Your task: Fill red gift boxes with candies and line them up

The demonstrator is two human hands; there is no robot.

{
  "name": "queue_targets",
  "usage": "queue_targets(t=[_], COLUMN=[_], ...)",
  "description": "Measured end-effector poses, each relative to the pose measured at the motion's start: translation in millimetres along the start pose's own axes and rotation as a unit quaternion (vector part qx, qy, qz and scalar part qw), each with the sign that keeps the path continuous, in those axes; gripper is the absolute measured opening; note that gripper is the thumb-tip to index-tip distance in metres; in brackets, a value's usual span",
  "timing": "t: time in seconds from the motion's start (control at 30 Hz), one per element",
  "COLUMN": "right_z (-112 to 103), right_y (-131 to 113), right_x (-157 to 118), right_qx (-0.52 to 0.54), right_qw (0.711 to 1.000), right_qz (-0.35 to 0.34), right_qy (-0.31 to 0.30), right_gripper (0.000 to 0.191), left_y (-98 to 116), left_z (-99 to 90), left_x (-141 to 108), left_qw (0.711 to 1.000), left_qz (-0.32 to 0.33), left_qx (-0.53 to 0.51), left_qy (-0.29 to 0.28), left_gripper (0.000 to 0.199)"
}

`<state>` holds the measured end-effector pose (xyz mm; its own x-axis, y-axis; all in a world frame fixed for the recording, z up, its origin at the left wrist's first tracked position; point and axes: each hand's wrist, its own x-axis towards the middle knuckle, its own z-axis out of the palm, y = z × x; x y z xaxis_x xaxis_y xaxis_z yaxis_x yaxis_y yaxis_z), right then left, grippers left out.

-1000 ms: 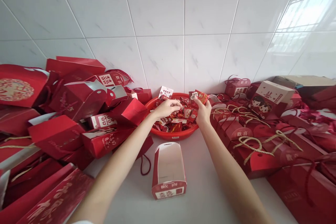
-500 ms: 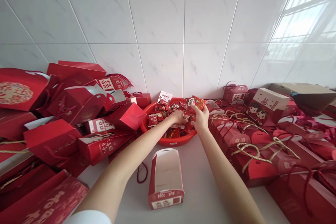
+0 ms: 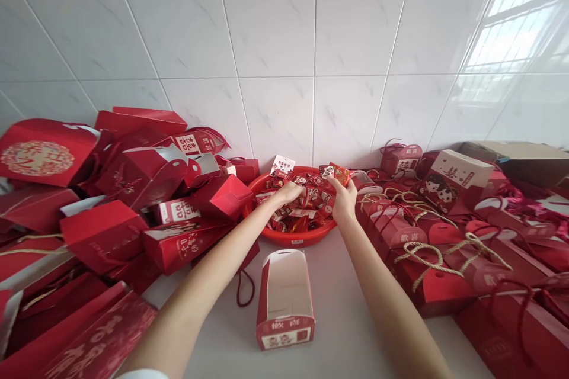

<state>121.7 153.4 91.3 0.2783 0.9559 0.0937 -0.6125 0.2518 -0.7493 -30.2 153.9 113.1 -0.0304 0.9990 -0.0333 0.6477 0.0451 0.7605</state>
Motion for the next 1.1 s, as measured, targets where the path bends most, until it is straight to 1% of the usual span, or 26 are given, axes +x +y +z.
queue_targets(t=[0.1,0.17,0.2,0.3,0.37,0.4,0.43,0.5,0.57,0.63,0.73,0.8,0.87,0.93,1.0,1.03,1.1], right_z=[-1.2,-2.0,-2.3,-2.3,-1.8,-1.4,-1.0,-0.2,0.9,2.6,5.5,7.0,8.0,8.7,9.5,10.2,11.6], right_y=[2.5,4.0,4.4,4.3,3.8,3.7,3.5,2.4,-1.1,-8.0,-24.6,-37.1,-48.4,-57.4,-64.7,-68.1,-75.5], right_x=[2.6,4.4,5.0,5.2,4.3,3.7,3.1,1.7,0.0,-2.5,-7.5,-11.6,-16.5,-22.3,-28.6,-31.9,-38.4], right_qx=[-0.006,-0.012,-0.012,-0.001,0.008,0.011,0.015,0.022,0.029,0.038,0.041,0.021,-0.017,-0.057,-0.083,-0.09,-0.102], right_qw=[1.0,1.0,1.0,1.0,1.0,1.0,1.0,1.0,0.999,0.998,0.989,0.977,0.958,0.93,0.908,0.903,0.904], right_qz=[-0.008,-0.016,-0.018,-0.016,-0.012,-0.009,-0.006,0.003,0.015,0.04,0.101,0.146,0.183,0.209,0.21,0.202,0.177], right_qy=[0.005,0.004,0.004,0.006,0.006,0.004,0.002,-0.001,-0.006,-0.027,-0.096,-0.153,-0.22,-0.297,-0.353,-0.368,-0.375], right_gripper=[0.035,0.035,0.035,0.036,0.036,0.037,0.037,0.037,0.037,0.036,0.032,0.03,0.03,0.033,0.036,0.037,0.037], left_y=[7.7,15.9,20.0,29.6,32.2,32.4,31.9,29.2,25.2,20.9,14.5,11.0,8.4,6.6,5.7,5.5,5.4], left_z=[7.6,18.1,24.7,45.2,53.5,54.6,53.3,44.1,28.3,10.3,-12.6,-22.1,-27.2,-29.1,-29.6,-29.8,-31.2], left_x=[-3.5,-5.1,-5.6,-6.4,-6.7,-7.2,-7.9,-10.7,-16.0,-24.3,-42.3,-56.9,-71.8,-85.5,-97.2,-102.3,-112.0], left_qw=[0.998,0.996,0.994,0.988,0.986,0.987,0.988,0.989,0.987,0.981,0.967,0.957,0.948,0.94,0.923,0.91,0.88], left_qz=[0.025,0.051,0.06,0.068,0.067,0.066,0.064,0.058,0.05,0.047,0.049,0.047,0.043,0.038,0.027,0.021,0.014], left_qx=[0.055,0.075,0.081,0.087,0.074,0.059,0.039,-0.014,-0.075,-0.136,-0.22,-0.262,-0.293,-0.317,-0.363,-0.394,-0.451], left_qy=[0.001,-0.021,-0.042,-0.109,-0.132,-0.137,-0.137,-0.136,-0.134,-0.132,-0.119,-0.116,-0.119,-0.122,-0.123,-0.128,-0.145], left_gripper=[0.013,0.003,0.004,0.025,0.033,0.034,0.033,0.028,0.023,0.023,0.032,0.036,0.037,0.035,0.029,0.026,0.017])
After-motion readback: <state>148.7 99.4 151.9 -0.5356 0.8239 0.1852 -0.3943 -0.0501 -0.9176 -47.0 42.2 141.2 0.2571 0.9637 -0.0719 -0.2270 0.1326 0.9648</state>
